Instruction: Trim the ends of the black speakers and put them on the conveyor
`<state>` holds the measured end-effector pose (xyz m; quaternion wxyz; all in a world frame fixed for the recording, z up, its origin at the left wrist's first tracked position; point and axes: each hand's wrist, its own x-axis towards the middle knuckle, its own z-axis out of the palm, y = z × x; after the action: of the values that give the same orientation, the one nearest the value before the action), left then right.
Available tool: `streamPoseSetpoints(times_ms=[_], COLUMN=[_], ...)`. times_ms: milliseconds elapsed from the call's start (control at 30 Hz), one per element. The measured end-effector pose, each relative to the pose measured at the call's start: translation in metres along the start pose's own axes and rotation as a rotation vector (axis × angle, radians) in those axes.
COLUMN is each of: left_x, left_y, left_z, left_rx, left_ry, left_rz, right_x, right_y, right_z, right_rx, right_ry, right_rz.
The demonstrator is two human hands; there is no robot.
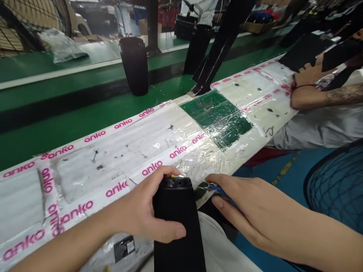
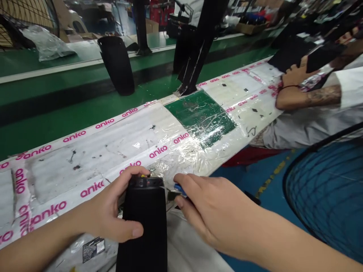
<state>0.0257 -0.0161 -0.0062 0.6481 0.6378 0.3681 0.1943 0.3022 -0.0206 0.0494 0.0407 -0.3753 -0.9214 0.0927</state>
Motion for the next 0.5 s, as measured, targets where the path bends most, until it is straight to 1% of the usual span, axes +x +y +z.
streamPoseSetpoints(times_ms=[67,167,233,400,500], left_x=[0.000,0.003,0.006,0.009,0.010], left_y=[-0.001,0.000,0.001,0.005,0.006], left_z=[-0.002,-0.001,0.001,0.001,0.001], left_rx=[-0.025,-0.004,0.000,-0.024,-0.021], left_ry=[0.003,0.053,0.060,0.061,0.061], left_rz=[-0.011,0.012,0.036,0.028,0.011], right_x=[-0.005,-0.006,-0.004,0.003,0.004], right_y=[-0.003,-0.006,-0.007,-0.007,-0.009], right_z=[0.005,0.014,0.017,0.016,0.016], right_rx=[-0.066,-0.184,-0.222,-0.182,-0.197], right_ry=[0.049,0.042,0.041,-0.007,0.000], right_rz=[-0.042,-0.101,-0.116,-0.107,-0.101])
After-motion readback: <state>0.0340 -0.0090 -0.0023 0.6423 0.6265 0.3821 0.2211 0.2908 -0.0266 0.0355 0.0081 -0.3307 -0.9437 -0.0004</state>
